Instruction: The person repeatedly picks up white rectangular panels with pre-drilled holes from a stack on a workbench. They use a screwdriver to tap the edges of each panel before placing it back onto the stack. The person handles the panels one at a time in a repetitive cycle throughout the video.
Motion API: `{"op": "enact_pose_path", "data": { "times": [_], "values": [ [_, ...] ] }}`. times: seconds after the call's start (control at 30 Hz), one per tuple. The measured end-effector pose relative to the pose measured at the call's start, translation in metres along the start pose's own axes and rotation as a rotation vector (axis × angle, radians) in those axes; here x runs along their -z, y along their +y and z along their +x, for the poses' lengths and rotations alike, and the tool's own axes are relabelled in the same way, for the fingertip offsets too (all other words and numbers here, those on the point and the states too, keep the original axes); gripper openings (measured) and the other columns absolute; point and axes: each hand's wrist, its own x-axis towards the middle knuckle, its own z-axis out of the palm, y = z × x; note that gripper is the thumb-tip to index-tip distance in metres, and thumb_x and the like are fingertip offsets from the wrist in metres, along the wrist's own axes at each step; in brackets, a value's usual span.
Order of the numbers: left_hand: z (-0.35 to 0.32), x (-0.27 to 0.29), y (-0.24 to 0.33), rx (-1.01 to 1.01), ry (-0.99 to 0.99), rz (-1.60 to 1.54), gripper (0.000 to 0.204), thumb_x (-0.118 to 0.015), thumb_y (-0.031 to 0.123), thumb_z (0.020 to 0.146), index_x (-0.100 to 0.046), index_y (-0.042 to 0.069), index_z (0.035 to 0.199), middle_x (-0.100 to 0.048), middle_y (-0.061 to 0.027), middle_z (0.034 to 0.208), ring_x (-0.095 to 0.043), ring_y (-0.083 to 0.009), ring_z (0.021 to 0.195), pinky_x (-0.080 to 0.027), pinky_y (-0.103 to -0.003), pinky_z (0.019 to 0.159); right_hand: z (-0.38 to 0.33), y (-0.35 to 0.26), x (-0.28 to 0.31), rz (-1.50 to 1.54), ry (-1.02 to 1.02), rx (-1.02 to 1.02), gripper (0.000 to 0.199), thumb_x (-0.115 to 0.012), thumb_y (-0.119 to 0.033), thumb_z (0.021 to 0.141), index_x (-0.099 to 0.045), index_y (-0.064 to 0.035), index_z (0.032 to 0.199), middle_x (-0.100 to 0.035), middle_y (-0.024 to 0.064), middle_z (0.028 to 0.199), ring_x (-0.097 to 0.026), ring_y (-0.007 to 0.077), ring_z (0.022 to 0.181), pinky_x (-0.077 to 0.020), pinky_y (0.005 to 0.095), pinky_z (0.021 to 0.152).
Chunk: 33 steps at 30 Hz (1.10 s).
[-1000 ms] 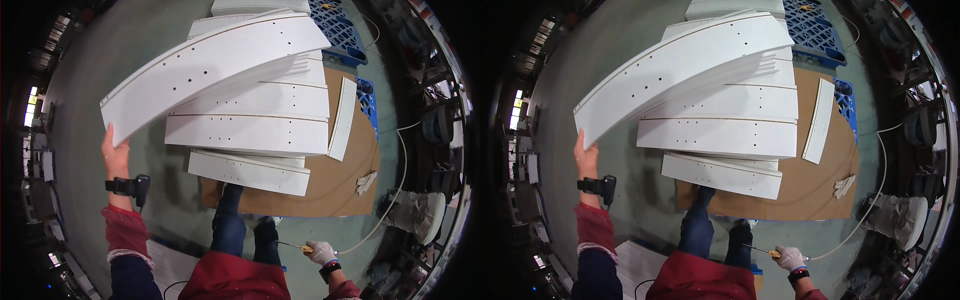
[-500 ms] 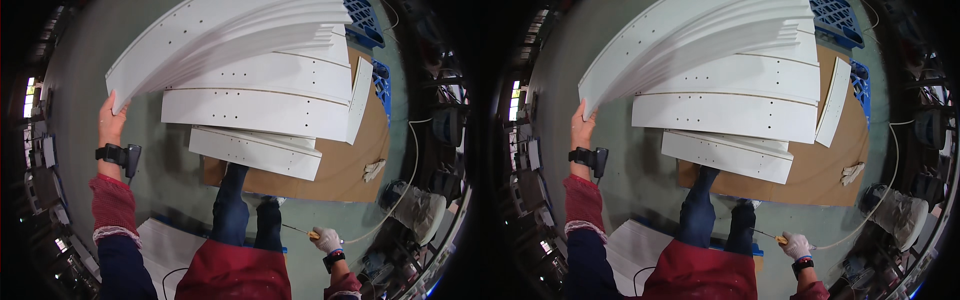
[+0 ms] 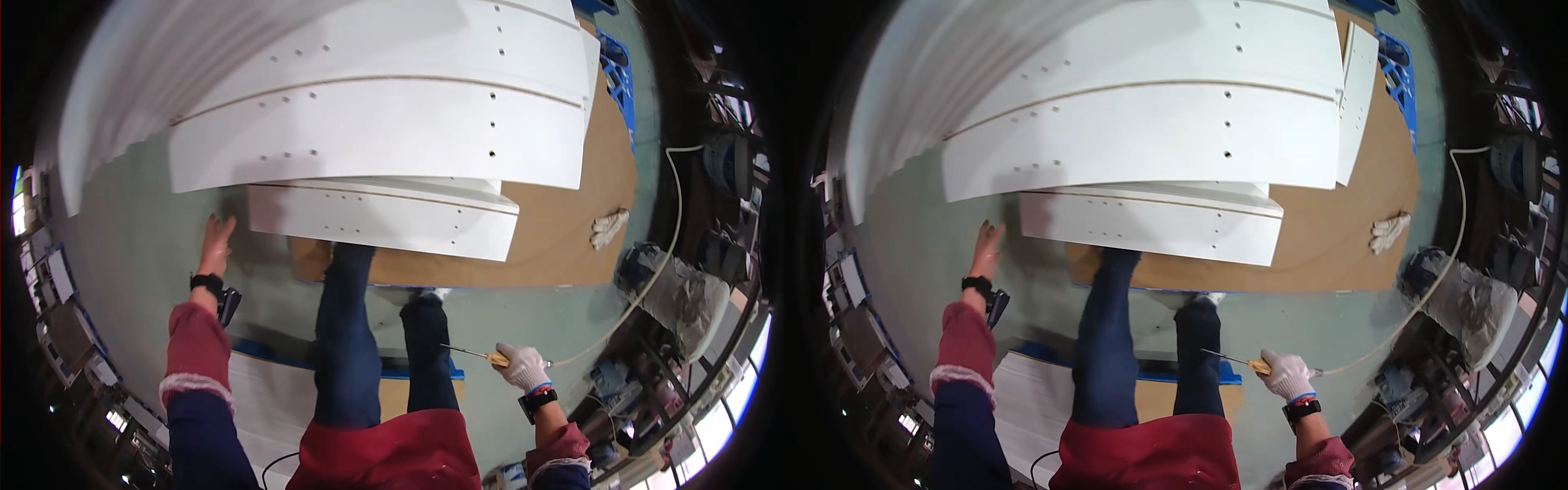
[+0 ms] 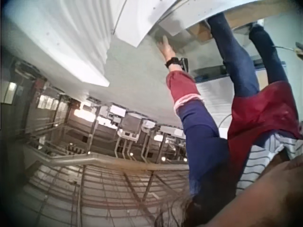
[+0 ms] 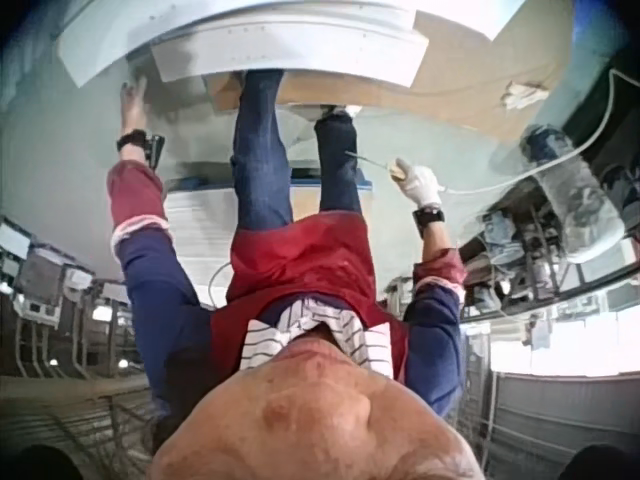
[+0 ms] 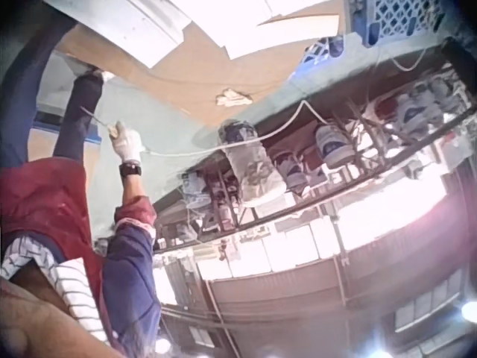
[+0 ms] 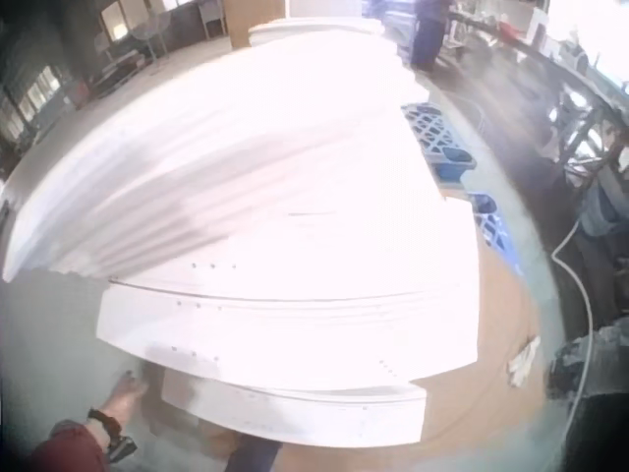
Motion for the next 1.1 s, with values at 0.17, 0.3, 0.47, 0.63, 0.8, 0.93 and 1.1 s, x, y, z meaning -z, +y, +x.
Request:
{"op": "enact_pose_path", "data": {
  "times": [0.17,0.3,0.47,0.63,0.8,0.93,1.1],
  "values": [
    [0.044,-0.081,-0.062,-0.119,0.023,0.213,0.08,-0.076,0.031,0.076,-0.035,-0.007,0.134,-0.046,-0.0193,0.132,-0.046,-0.0273,0.121,-0.035,-0.035,0.102,0.014,0.016,-0.016,-0.044,-0.02,-0.056,0.024,-0.066,-0.035,0.078,-0.055,-0.0154,0.087,-0.063,0.0121,0.075,-0.061,0.0368,0.073,-0.0469,0.0467,0.059],
    [0.041,-0.064,-0.066,-0.16,-0.075,0.206,0.061,-0.078,0.029,0.074,-0.052,-0.007,0.116,-0.06,-0.0146,0.108,-0.058,-0.022,0.098,-0.044,-0.033,0.087,0.021,0.017,-0.018,-0.045,-0.022,-0.047,0.025,-0.064,-0.034,0.078,-0.054,-0.0149,0.09,-0.064,0.0131,0.077,-0.062,0.0366,0.076,-0.0479,0.0474,0.063],
    [0.017,-0.048,-0.078,0.091,-0.042,0.371,0.041,-0.08,0.029,0.071,-0.059,-0.001,0.09,-0.058,-0.0035,0.079,-0.054,-0.0137,0.072,-0.044,-0.028,0.067,0.025,0.008,-0.016,0.008,0.105,0.042,0.024,-0.066,-0.035,0.079,-0.054,-0.0151,0.085,-0.062,0.0116,0.073,-0.061,0.0364,0.07,-0.0464,0.0476,0.058],
    [0.006,-0.049,-0.093,0.027,-0.001,0.427,0.044,-0.082,0.032,0.068,-0.06,0.0,0.087,-0.055,-0.0009,0.075,-0.049,-0.0124,0.064,-0.042,-0.026,0.06,0.027,0.012,-0.019,-0.012,0.097,0.031,0.025,-0.066,-0.035,0.079,-0.054,-0.0149,0.086,-0.062,0.0113,0.073,-0.061,0.0361,0.07,-0.0464,0.0472,0.058],
    [0.008,-0.033,-0.083,0.025,-0.069,0.251,0.036,-0.078,0.031,0.074,-0.052,0.005,0.075,-0.046,0.0037,0.066,-0.041,-0.0092,0.057,-0.032,-0.024,0.05,0.023,0.014,-0.021,-0.023,0.046,-0.006,0.025,-0.064,-0.036,0.079,-0.055,-0.0145,0.088,-0.064,0.0129,0.077,-0.062,0.0358,0.075,-0.0479,0.0475,0.062],
    [-0.011,-0.006,-0.059,0.094,-0.279,0.045,0.031,-0.068,0.019,0.083,-0.056,-0.003,0.101,-0.06,-0.0062,0.091,-0.057,-0.0148,0.08,-0.045,-0.028,0.071,0.014,0.011,-0.016,0.015,0.095,-0.022,0.023,-0.064,-0.035,0.08,-0.057,-0.0155,0.091,-0.065,0.0126,0.081,-0.063,0.0361,0.078,-0.0492,0.0468,0.064],
    [-0.077,0.021,-0.036,0.081,-0.433,-0.305,0.049,-0.061,0.004,0.08,-0.045,-0.007,0.125,-0.057,-0.0124,0.115,-0.057,-0.0241,0.105,-0.044,-0.036,0.095,0.008,0.007,-0.012,0.087,0.425,0.137,0.025,-0.066,-0.031,0.078,-0.06,-0.0173,0.098,-0.061,0.0099,0.088,-0.061,0.0331,0.083,-0.0505,0.0432,0.067]
  ]
}}
